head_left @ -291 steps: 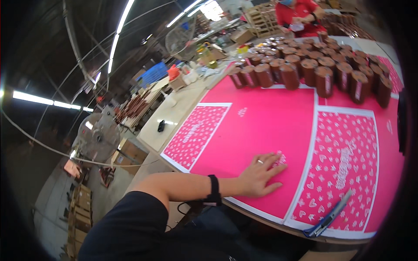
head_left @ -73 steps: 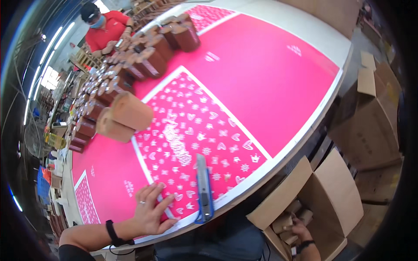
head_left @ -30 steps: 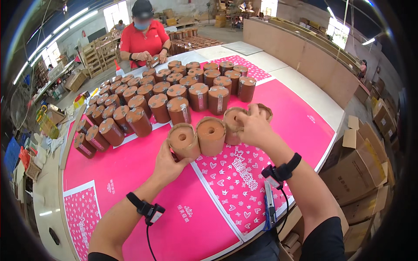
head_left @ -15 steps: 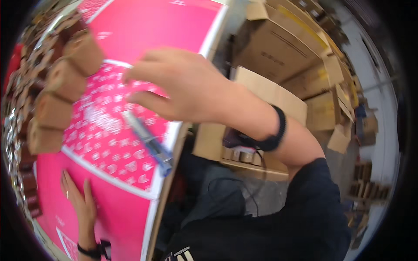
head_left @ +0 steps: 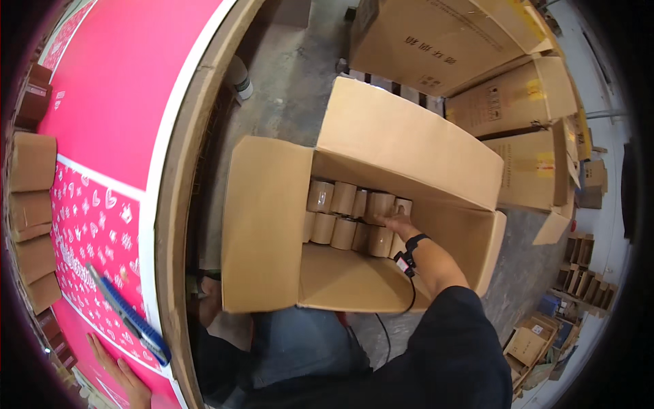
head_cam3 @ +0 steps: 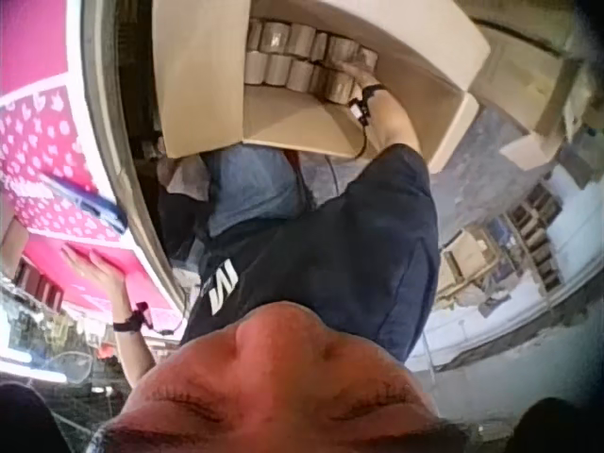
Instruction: The person folds a stack of cardboard sheets by hand, places them into a box, and then packs cylindrical containers into the box.
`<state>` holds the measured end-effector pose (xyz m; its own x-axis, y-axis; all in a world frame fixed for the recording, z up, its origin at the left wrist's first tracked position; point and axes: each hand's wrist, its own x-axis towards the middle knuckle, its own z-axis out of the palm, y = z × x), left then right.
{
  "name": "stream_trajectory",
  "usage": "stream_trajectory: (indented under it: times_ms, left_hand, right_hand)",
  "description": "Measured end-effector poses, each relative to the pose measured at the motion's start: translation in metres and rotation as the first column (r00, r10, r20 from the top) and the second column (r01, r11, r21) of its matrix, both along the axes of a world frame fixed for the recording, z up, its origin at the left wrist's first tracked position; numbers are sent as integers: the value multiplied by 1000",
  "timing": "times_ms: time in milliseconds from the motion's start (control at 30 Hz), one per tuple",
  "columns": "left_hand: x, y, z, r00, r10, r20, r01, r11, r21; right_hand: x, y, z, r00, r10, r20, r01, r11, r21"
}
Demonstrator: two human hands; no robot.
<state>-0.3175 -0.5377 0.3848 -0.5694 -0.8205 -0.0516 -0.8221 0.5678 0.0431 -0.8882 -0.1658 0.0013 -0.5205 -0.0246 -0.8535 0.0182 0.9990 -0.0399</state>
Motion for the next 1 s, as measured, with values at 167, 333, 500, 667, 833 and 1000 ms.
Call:
stream_trajectory:
  times_ms: [167,333,500,667,833,1000]
  left_hand:
    - [-20,3,8,996,67,67,-67,998,-11]
    - [19,-4,-4,985,173,-10,-173,983,55]
    - [45,4,1,974,213,-81,-203,972,118]
    - [4,2,-4,995,98,-5,-97,992,84]
    - [-4,5,0,993,117,-4,-116,991,62]
    - [-2,1,-7,990,138,-16,-136,985,108]
  right_hand:
    - [25,-7,-47,983,-182,-16,182,968,171]
    - [37,-10,-40,967,-252,-28,253,965,66]
    - [50,14,-83,956,-200,-216,210,977,24]
    - [45,30,-62,957,-116,-266,76,985,-156]
    - [49,29,-83,899,-241,-365,186,966,-180]
    - [40,76,-118,872,-347,-344,234,915,-330]
